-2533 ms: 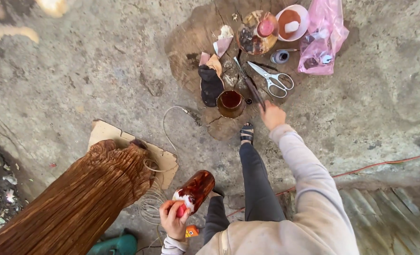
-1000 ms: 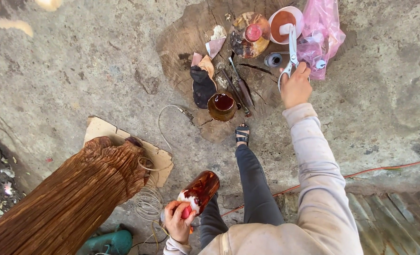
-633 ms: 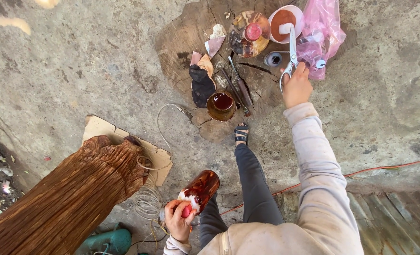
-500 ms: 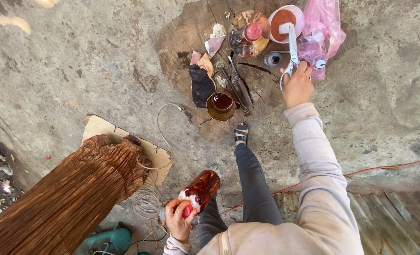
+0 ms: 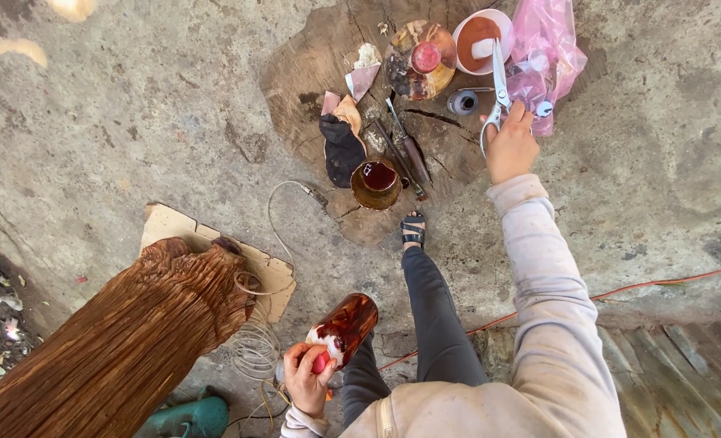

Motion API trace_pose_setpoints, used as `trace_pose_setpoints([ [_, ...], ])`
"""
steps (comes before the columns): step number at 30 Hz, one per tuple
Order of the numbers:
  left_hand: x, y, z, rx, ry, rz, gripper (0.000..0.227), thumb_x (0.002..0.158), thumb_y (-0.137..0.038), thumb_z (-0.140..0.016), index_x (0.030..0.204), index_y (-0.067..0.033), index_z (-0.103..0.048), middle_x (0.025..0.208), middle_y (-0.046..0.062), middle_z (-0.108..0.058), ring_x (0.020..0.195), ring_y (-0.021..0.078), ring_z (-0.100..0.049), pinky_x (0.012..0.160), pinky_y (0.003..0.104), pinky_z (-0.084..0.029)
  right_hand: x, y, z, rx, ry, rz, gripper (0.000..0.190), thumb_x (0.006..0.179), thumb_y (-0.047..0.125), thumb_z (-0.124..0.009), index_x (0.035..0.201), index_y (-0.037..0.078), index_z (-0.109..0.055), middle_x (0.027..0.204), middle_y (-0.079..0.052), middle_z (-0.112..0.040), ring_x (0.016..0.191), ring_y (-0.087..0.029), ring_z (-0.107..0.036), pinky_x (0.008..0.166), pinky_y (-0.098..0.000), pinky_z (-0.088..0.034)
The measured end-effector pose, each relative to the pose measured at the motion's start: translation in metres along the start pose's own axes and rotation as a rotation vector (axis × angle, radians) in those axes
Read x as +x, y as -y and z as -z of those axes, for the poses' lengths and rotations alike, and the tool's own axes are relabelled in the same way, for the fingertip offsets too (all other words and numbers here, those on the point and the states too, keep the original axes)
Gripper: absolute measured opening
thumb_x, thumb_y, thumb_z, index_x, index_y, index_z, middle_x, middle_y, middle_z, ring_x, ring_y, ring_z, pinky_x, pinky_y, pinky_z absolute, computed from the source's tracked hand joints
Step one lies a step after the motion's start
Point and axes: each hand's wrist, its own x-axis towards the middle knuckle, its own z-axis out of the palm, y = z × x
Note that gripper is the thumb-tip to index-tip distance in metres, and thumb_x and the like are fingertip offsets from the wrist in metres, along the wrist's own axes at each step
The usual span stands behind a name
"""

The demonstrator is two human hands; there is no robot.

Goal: Applying a dark stain to a large wooden sculpture using a paintbrush.

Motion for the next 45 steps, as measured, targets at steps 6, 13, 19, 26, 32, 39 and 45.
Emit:
trace_pose_setpoints([
  [6,0.0,0.001,0.0,-0.013,-0.009,-0.002,0.037,0.085,-0.048,-0.074,0.104,-0.0164,-0.075,0.111,0.007,-0.054,0.101,0.0231,-0.062,0.09,0.035,-0.056,-0.002,0.003,0.003,-0.09,-0.048,0.013,0.057,0.104,0.05,-0.07,0.133,0.006,-0.045,0.109,-0.014,-0.057,0.067,-0.033,-0.071,0.042,-0.0444,-0.052],
  [13,-0.003,0.005,-0.002,0.002,-0.007,0.008,0.037,0.086,-0.048,-0.073,0.104,-0.0161,-0.075,0.11,0.008,-0.054,0.101,0.0238,-0.061,0.09,0.037,-0.055,0.002,-0.001,-0.003,-0.073,-0.064,-0.008,0.058,0.103,0.053,-0.072,0.129,0.009,-0.046,0.109,-0.014,-0.057,0.071,-0.036,-0.073,0.046,-0.0475,-0.054],
  [19,-0.005,0.006,-0.003,-0.008,-0.005,0.018,0.036,0.085,-0.047,-0.074,0.104,-0.0157,-0.076,0.11,0.008,-0.054,0.101,0.0239,-0.062,0.089,0.037,-0.055,0.003,-0.003,-0.003,-0.066,-0.014,0.006,0.052,0.103,0.041,-0.073,0.129,0.008,-0.043,0.11,-0.015,-0.057,0.072,-0.039,-0.072,0.048,-0.0497,-0.055],
  [26,-0.008,0.008,-0.006,0.012,0.005,0.032,0.038,0.085,-0.048,-0.073,0.104,-0.016,-0.076,0.111,0.008,-0.056,0.102,0.0243,-0.062,0.088,0.037,-0.055,0.005,-0.007,-0.01,-0.105,0.009,0.018,0.057,0.106,0.05,-0.068,0.135,0.007,-0.043,0.108,-0.015,-0.061,0.074,-0.04,-0.074,0.051,-0.0504,-0.056],
  [32,-0.002,0.003,-0.008,0.0,0.011,0.033,0.037,0.085,-0.05,-0.072,0.102,-0.0166,-0.076,0.11,0.008,-0.055,0.1,0.0236,-0.062,0.086,0.036,-0.056,0.004,-0.008,-0.007,-0.06,0.108,-0.002,0.055,0.104,0.031,-0.071,0.143,0.001,-0.044,0.1,-0.016,-0.067,0.076,-0.036,-0.073,0.055,-0.0479,-0.058],
  [39,0.0,-0.002,-0.009,-0.015,0.001,0.048,0.037,0.086,-0.048,-0.072,0.101,-0.015,-0.076,0.109,0.007,-0.055,0.098,0.0229,-0.063,0.086,0.035,-0.056,-0.082,-0.016,0.018,0.297,-0.089,0.159,0.044,0.114,0.041,-0.055,0.122,-0.002,-0.053,0.093,-0.011,-0.062,0.061,-0.018,-0.058,0.043,-0.0303,-0.054],
  [45,0.007,-0.003,-0.01,-0.015,-0.013,0.029,0.036,0.087,-0.048,-0.072,0.102,-0.0158,-0.076,0.109,0.007,-0.057,0.101,0.0233,-0.061,0.091,0.036,-0.053,-0.118,-0.007,-0.037,0.068,0.308,0.207,0.044,0.104,0.033,-0.065,0.13,-0.001,-0.056,0.102,-0.02,-0.069,0.054,-0.02,-0.063,0.04,-0.0325,-0.056],
])
